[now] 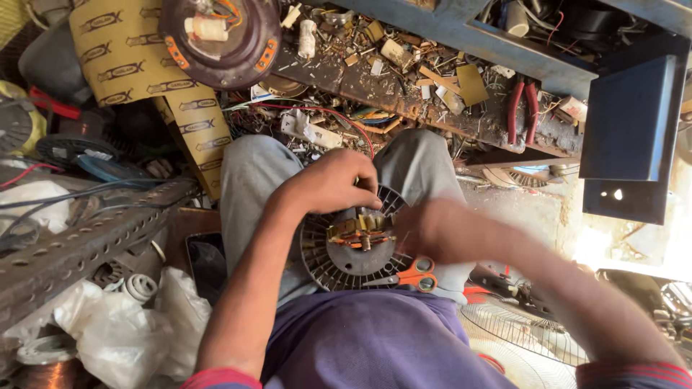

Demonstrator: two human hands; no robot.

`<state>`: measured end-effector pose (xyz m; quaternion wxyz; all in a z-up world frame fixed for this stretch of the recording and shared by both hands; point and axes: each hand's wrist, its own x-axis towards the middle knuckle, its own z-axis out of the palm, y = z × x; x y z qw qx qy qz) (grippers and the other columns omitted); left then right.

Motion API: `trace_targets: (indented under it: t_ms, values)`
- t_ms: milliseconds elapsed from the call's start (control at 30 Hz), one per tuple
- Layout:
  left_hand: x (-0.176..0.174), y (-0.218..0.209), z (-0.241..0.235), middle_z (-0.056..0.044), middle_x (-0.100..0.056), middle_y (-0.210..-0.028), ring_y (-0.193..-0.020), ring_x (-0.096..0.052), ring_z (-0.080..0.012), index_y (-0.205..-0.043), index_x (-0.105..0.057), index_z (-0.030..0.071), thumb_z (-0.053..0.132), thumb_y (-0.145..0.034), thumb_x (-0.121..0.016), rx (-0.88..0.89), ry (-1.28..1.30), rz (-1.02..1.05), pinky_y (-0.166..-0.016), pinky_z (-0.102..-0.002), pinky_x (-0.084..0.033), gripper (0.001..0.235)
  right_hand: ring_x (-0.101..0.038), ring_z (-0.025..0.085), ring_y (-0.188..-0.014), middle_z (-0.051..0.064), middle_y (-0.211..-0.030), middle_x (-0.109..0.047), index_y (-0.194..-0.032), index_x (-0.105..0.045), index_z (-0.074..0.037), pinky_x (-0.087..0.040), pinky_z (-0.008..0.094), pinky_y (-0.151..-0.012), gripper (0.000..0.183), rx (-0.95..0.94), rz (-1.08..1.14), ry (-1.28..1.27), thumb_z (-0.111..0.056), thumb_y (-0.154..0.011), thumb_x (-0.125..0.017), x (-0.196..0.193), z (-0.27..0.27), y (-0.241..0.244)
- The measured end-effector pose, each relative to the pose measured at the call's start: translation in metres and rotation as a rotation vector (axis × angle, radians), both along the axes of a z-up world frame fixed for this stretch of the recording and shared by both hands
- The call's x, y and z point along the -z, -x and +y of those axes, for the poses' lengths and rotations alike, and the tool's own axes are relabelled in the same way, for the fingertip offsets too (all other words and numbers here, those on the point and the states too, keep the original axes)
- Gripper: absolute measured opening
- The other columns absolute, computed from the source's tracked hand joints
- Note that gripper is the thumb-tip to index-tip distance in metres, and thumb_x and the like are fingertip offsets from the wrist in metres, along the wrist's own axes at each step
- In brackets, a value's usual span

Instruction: The person is winding thin copper wire around the coils of a fan motor by hand while holding the motor assembly on their lap.

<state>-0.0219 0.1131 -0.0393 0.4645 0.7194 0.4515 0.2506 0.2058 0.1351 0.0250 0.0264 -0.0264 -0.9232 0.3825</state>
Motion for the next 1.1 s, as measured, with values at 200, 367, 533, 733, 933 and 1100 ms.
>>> trace_targets:
  t_ms: [200,367,533,733,933,1100]
  values:
    - [-0.030,-0.026,-0.114,-0.008,-0.068,-0.093,-0.084,-0.070,-0.0172,-0.104,-0.065,-0.002,0.016,-0.090,-0.079,-0.364,-0.072,-0.424,-0.070,-0.029,-0.059,0.026,-0.065,0.028,-0.074,0.012,-0.082,-0.067,-0.105,-0.075,-0.004,-0.051,0.042,-0.064,0.024,0.158,0.089,0.018,-0.009,-0.083,-0.070,0.002,0.003,-0.001]
    - [-0.030,-0.030,-0.090,-0.003,-0.061,-0.076,-0.062,-0.054,-0.0095,-0.090,-0.068,0.003,0.013,-0.092,-0.075,-0.578,-0.175,-0.776,-0.055,-0.025,-0.046,0.012,-0.072,0.024,-0.084,0.009,-0.091,-0.076,-0.093,-0.076,-0.011,-0.058,0.036,-0.074,0.011,0.412,0.163,0.066,-0.010,-0.083,-0.072,0.047,0.047,0.016]
    - [0.002,-0.020,0.004,-0.012,-0.067,-0.077,-0.071,-0.065,-0.0246,-0.079,-0.073,0.003,0.025,-0.073,-0.092,-0.064,-0.231,0.094,-0.065,-0.036,-0.050,0.029,-0.072,0.028,-0.082,0.010,-0.091,-0.077,-0.094,-0.079,-0.013,-0.056,0.039,-0.071,0.019,0.454,-0.289,-0.063,-0.013,-0.076,-0.076,0.009,0.031,-0.020]
    - [-0.030,-0.016,-0.080,-0.011,-0.067,-0.088,-0.081,-0.069,-0.0261,-0.095,-0.069,0.002,0.013,-0.089,-0.073,-0.314,-0.152,-0.341,-0.072,-0.037,-0.054,0.013,-0.069,0.030,-0.092,0.012,-0.095,-0.069,-0.103,-0.069,-0.007,-0.055,0.041,-0.078,0.018,0.038,0.142,0.272,-0.014,-0.088,-0.076,-0.010,-0.017,-0.017]
    - [-0.043,-0.024,-0.089,-0.005,-0.065,-0.083,-0.074,-0.061,-0.0177,-0.093,-0.066,0.005,0.014,-0.095,-0.072,-0.446,-0.267,-0.579,-0.069,-0.030,-0.049,0.010,-0.069,0.024,-0.076,0.008,-0.084,-0.072,-0.090,-0.076,-0.012,-0.054,0.038,-0.067,0.011,0.390,0.012,0.035,-0.008,-0.081,-0.072,0.054,0.035,0.019]
    - [0.003,-0.020,-0.007,-0.005,-0.066,-0.081,-0.073,-0.064,-0.0180,-0.087,-0.070,0.004,0.022,-0.087,-0.083,-0.194,-0.100,-0.174,-0.069,-0.033,-0.050,0.022,-0.068,0.029,-0.071,0.009,-0.086,-0.074,-0.094,-0.079,-0.016,-0.054,0.040,-0.064,0.016,0.519,-0.167,-0.268,-0.012,-0.079,-0.076,0.016,0.042,-0.015]
